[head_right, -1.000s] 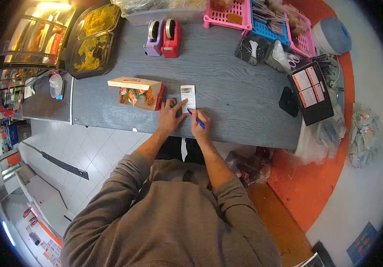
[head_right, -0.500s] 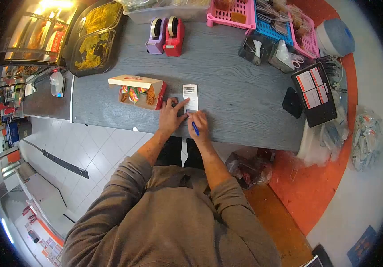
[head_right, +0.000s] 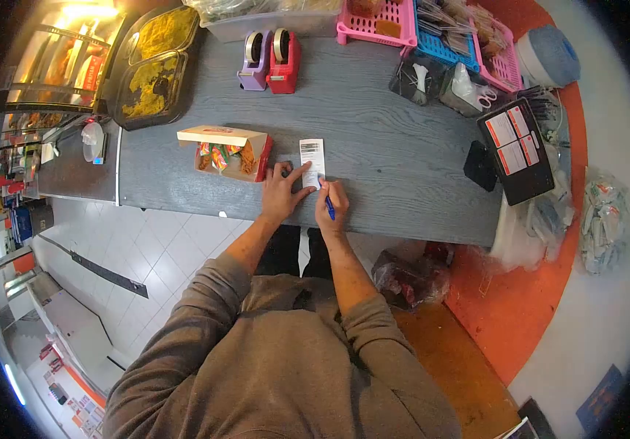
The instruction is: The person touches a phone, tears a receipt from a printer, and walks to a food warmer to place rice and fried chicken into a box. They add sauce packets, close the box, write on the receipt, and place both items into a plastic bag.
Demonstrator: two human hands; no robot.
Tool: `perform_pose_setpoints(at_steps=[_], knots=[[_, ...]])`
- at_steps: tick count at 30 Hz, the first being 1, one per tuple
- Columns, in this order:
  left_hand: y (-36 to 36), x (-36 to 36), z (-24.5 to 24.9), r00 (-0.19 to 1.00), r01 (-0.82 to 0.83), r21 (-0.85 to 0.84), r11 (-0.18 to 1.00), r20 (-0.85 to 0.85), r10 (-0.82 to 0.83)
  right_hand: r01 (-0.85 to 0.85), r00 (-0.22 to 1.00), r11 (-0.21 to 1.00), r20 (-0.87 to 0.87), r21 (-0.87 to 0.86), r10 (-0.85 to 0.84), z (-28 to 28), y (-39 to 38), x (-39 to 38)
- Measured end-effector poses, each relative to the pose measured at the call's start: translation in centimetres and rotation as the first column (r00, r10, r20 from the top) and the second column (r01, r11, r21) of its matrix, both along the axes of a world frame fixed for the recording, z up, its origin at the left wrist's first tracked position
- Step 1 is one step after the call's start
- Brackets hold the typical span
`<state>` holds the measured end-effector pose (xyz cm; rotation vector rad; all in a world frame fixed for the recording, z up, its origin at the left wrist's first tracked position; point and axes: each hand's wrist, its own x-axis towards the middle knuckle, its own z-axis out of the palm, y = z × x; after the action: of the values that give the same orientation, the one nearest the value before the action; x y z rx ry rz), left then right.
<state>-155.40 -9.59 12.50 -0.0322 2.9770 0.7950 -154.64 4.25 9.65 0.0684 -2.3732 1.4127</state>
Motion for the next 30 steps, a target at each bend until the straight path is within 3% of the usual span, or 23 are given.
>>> perform_pose_setpoints(at_steps=[3,6,9,13,15,16,18,19,20,21,22,23,25,26,27,28,29,30], knots=[[-0.1,0.1,-0.4,1.000,-0.006,0.012,1.000,0.021,0.005,0.016,0.994,0.992,0.109,-0.128,-0.002,-1.3,0.6,0.3],[-0.1,0.0,-0.3,1.000,-0.004,0.001,1.000,0.026,0.004,0.079,0.996,0.996,0.036,-0.045,-0.077,0.1,-0.5,-0.5],[0.0,0.1,-0.2,0.999,-0.012,0.006,1.000,0.030,0.012,0.025,0.998,0.999,0.052,-0.041,-0.023,-0.1,-0.4,-0.4],[0.0,0.2,-0.4,1.000,-0.010,0.013,1.000,0.007,0.010,0.076,0.996,0.997,0.044,-0.019,-0.075,-0.6,-0.1,-0.4],[0.1,0.1,-0.3,0.998,-0.044,0.021,0.999,0.056,0.043,0.075,0.960,0.972,0.279,-0.222,-0.010,0.3,-0.1,-0.6],[0.2,0.0,-0.1,0.998,-0.044,0.025,0.999,0.045,0.043,0.072,0.963,0.973,0.268,-0.220,-0.011,0.5,-0.1,-1.2],[0.5,0.2,0.6,0.996,-0.074,0.069,0.995,0.050,0.071,-0.146,0.984,0.989,-0.096,0.018,0.147,1.0,0.3,-2.8],[0.7,0.6,0.4,0.996,-0.080,0.068,0.994,0.041,0.077,-0.153,0.983,0.988,-0.105,0.017,0.154,1.4,0.7,-3.5],[0.7,1.0,-0.1,0.993,-0.107,0.181,0.978,-0.022,0.113,-0.257,0.964,0.911,0.025,0.322,0.263,1.9,1.1,-4.2],[0.2,1.5,-0.5,0.984,-0.126,0.290,0.949,-0.083,0.156,-0.364,0.929,0.731,0.176,0.577,0.325,2.4,1.2,-5.3],[-0.5,2.2,-0.2,0.977,-0.090,0.399,0.912,-0.144,0.159,-0.357,0.933,0.696,0.209,0.624,0.292,2.6,1.0,-6.5],[-1.7,3.1,0.9,0.974,-0.099,0.391,0.915,-0.152,0.170,-0.362,0.931,0.697,0.200,0.620,0.306,3.1,0.8,-7.7],[-5.1,4.7,3.1,0.948,-0.118,0.470,0.874,-0.208,0.240,-0.265,0.953,0.685,0.078,0.679,0.292,4.3,0.3,-9.7],[-7.2,4.7,3.3,0.946,-0.117,0.467,0.877,-0.216,0.241,-0.279,0.950,0.763,0.052,0.583,0.307,5.6,-0.3,-10.2],[-9.3,4.7,3.2,0.877,-0.327,0.483,0.812,-0.165,0.451,-0.278,0.949,0.763,0.046,0.583,0.311,6.7,-1.3,-10.1],[-10.8,4.7,3.1,0.758,-0.521,0.491,0.698,-0.109,0.643,-0.321,0.936,0.858,-0.005,0.401,0.352,8.1,-2.7,-9.5],[-12.0,4.4,3.3,0.751,-0.526,0.496,0.691,-0.112,0.651,-0.365,0.921,0.909,-0.063,0.203,0.384,9.3,-4.1,-8.7],[-13.0,4.0,3.3,0.761,-0.601,0.408,0.687,0.030,0.648,-0.368,0.916,0.907,-0.086,0.205,0.391,10.4,-5.6,-8.0]])
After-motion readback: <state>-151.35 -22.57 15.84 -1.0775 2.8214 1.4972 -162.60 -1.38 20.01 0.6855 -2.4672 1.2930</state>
